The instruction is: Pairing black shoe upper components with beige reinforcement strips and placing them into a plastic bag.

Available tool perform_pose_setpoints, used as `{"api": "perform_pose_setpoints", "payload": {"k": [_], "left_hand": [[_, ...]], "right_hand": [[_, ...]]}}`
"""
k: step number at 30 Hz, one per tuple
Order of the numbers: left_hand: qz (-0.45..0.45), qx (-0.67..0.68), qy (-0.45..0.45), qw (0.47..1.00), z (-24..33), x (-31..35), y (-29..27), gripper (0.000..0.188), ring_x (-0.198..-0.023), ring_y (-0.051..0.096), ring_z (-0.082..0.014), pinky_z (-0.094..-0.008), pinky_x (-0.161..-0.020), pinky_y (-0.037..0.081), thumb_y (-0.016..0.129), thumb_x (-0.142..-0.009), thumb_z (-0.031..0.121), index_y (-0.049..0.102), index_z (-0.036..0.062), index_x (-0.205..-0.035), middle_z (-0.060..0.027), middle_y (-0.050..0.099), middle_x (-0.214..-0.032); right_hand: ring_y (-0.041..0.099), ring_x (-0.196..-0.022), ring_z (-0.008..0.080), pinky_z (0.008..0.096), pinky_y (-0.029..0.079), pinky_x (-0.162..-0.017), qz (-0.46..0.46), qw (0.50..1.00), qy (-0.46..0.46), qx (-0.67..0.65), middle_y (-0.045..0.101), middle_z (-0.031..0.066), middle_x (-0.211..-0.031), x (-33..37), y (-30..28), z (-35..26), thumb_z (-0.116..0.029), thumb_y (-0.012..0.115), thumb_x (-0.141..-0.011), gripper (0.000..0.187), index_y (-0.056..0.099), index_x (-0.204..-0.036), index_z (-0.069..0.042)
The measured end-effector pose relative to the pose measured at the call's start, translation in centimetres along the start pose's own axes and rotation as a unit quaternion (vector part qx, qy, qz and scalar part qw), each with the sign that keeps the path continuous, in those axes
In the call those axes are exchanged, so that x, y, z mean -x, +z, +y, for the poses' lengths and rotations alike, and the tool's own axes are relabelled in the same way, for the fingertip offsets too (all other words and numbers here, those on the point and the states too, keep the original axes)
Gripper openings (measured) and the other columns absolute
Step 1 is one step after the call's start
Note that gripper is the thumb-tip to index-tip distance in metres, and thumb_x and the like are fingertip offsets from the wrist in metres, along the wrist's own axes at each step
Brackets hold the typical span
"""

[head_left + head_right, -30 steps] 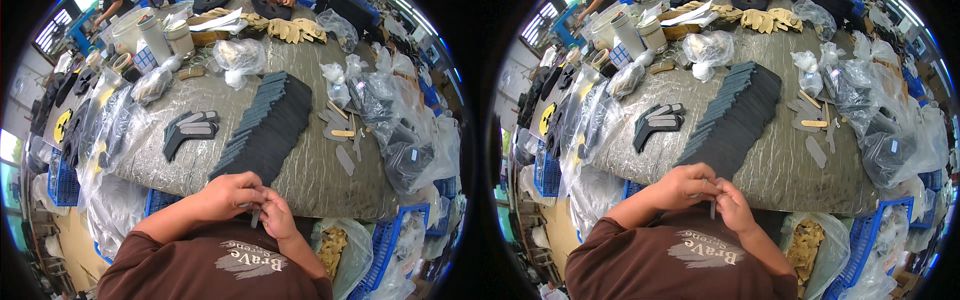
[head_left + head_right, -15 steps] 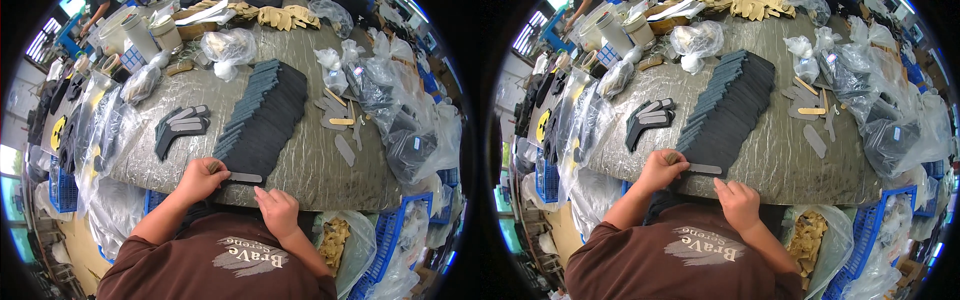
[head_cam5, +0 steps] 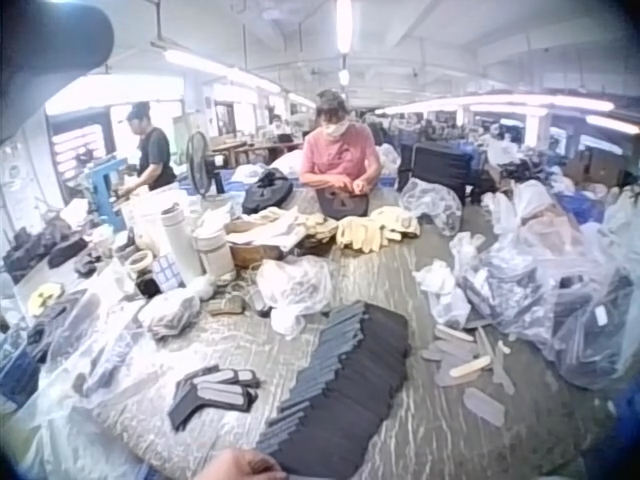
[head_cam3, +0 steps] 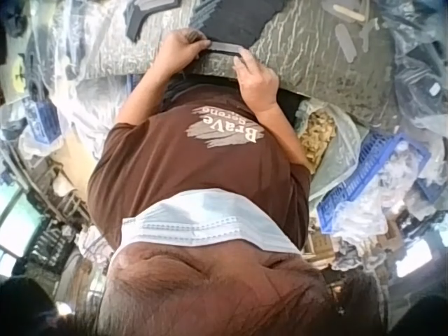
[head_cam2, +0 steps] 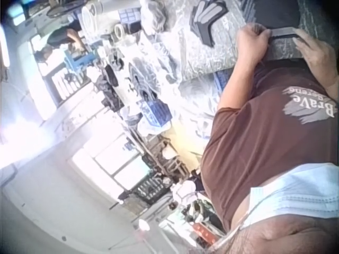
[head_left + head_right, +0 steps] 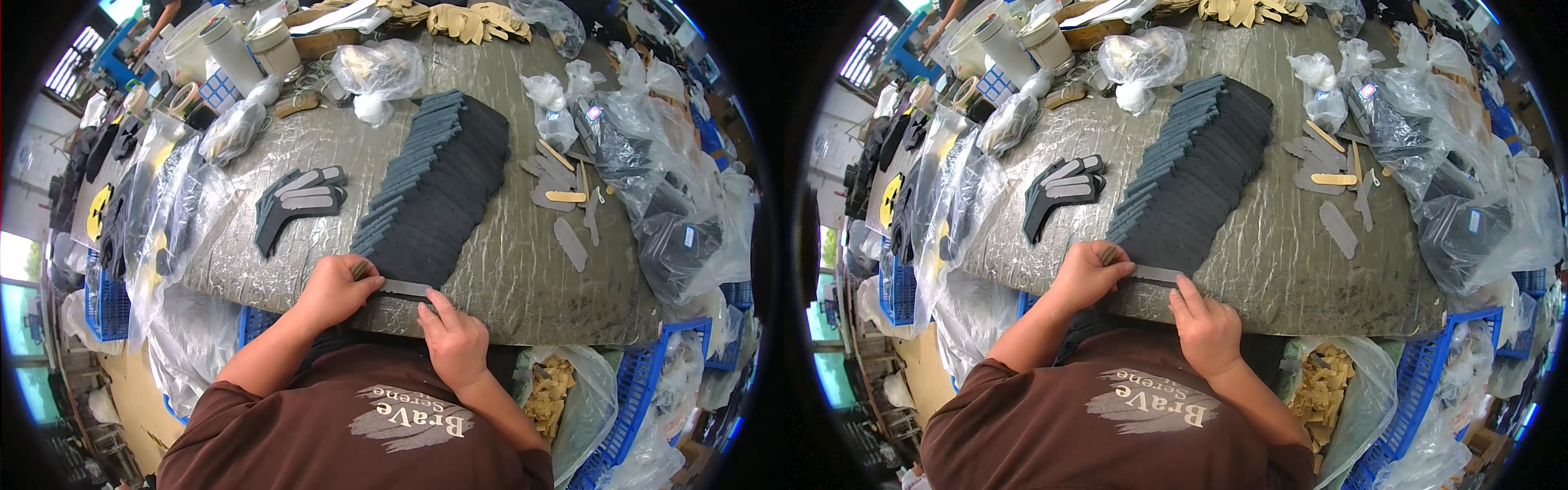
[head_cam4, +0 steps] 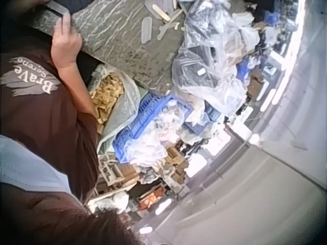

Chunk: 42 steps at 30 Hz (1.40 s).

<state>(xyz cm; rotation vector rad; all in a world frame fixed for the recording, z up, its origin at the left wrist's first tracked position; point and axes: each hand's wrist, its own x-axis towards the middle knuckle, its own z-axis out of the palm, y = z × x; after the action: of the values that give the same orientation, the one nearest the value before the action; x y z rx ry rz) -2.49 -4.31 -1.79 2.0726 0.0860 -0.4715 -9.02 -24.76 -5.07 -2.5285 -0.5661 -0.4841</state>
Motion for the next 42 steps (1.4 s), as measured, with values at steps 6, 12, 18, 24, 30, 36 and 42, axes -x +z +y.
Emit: {"api": "perform_pose_setpoints", "payload": {"k": [6,12,18,24,30,36,42], "left_hand": [[0.037,-0.069,0.080,0.994,-0.2,0.1,0.3,0.013,-0.054,0.059,-0.0138,-0.0288,-0.052,0.046,0.068,-0.078,0.011,0.066,-0.0018,-0.079,-0.0079,0.061,-0.060],[0.075,-0.196,0.144,0.967,-0.2,-0.1,1.0,0.012,-0.067,0.062,-0.0346,-0.0367,-0.061,0.050,0.068,-0.073,0.010,0.066,0.0005,-0.080,-0.0181,0.062,-0.071],[0.111,-0.227,0.207,0.945,-0.2,0.3,0.2,0.009,-0.074,0.063,-0.0307,-0.0347,-0.065,0.049,0.069,-0.074,0.007,0.065,0.0008,-0.078,-0.0164,0.065,-0.082],[0.176,-0.146,0.077,0.970,-0.1,-0.6,-7.7,0.016,-0.069,0.062,-0.0356,-0.0389,-0.063,0.048,0.072,-0.073,0.011,0.061,-0.0003,-0.076,-0.0192,0.062,-0.071],[0.292,-0.224,0.180,0.912,-2.0,-2.7,-9.5,0.035,-0.081,0.063,-0.0339,-0.0398,-0.072,0.049,0.075,-0.074,0.020,0.059,0.0012,-0.099,-0.0203,0.064,-0.091],[-0.017,-0.140,0.291,0.946,0.0,2.1,-0.7,0.082,-0.088,0.060,-0.0379,-0.0430,-0.072,0.049,0.063,-0.073,0.059,0.043,0.0037,-0.130,-0.0187,0.055,-0.105],[-0.014,-0.212,0.394,0.894,1.1,1.8,2.4,0.094,-0.076,0.059,-0.0312,-0.0380,-0.065,0.049,0.053,-0.072,0.066,0.038,-0.0038,-0.133,-0.0144,0.050,-0.093]], "right_hand": [[0.055,-0.054,0.0149,0.0296,0.044,-0.049,-0.023,0.999,-0.018,0.027,0.065,0.0020,-0.111,0.1,0.0,0.2,-0.010,0.063,-0.076,0.015,0.068,-0.090,-0.006],[0.054,-0.053,0.0150,0.0295,0.044,-0.049,-0.022,0.999,-0.016,0.023,0.066,0.0021,-0.109,0.2,0.1,0.3,-0.010,0.062,-0.077,0.014,0.068,-0.089,-0.006],[0.063,-0.065,0.0204,0.0329,0.048,-0.056,-0.043,0.999,0.013,-0.019,0.065,0.0038,-0.108,-0.2,-0.4,0.0,-0.009,0.070,-0.072,0.021,0.067,-0.092,-0.006],[0.064,-0.066,0.0236,0.0334,0.050,-0.058,0.015,0.994,0.067,-0.087,0.062,0.0046,-0.108,0.1,-0.6,0.8,-0.012,0.071,-0.073,0.025,0.065,-0.097,-0.007],[0.063,-0.061,0.0253,0.0353,0.050,-0.056,-0.020,0.998,0.051,-0.021,0.060,0.0060,-0.117,-3.4,0.6,0.9,-0.009,0.069,-0.074,0.026,0.065,-0.099,-0.005],[0.064,-0.069,0.0272,0.0358,0.051,-0.060,-0.045,0.978,0.070,-0.193,0.065,0.0065,-0.101,-3.6,-0.6,-0.5,-0.005,0.066,-0.076,0.016,0.066,-0.092,-0.003],[0.059,-0.069,0.0171,0.0285,0.047,-0.063,-0.075,0.853,0.232,-0.461,0.063,0.0098,-0.081,-3.0,-1.0,-1.6,0.004,0.060,-0.080,0.003,0.061,-0.082,0.004]]}}
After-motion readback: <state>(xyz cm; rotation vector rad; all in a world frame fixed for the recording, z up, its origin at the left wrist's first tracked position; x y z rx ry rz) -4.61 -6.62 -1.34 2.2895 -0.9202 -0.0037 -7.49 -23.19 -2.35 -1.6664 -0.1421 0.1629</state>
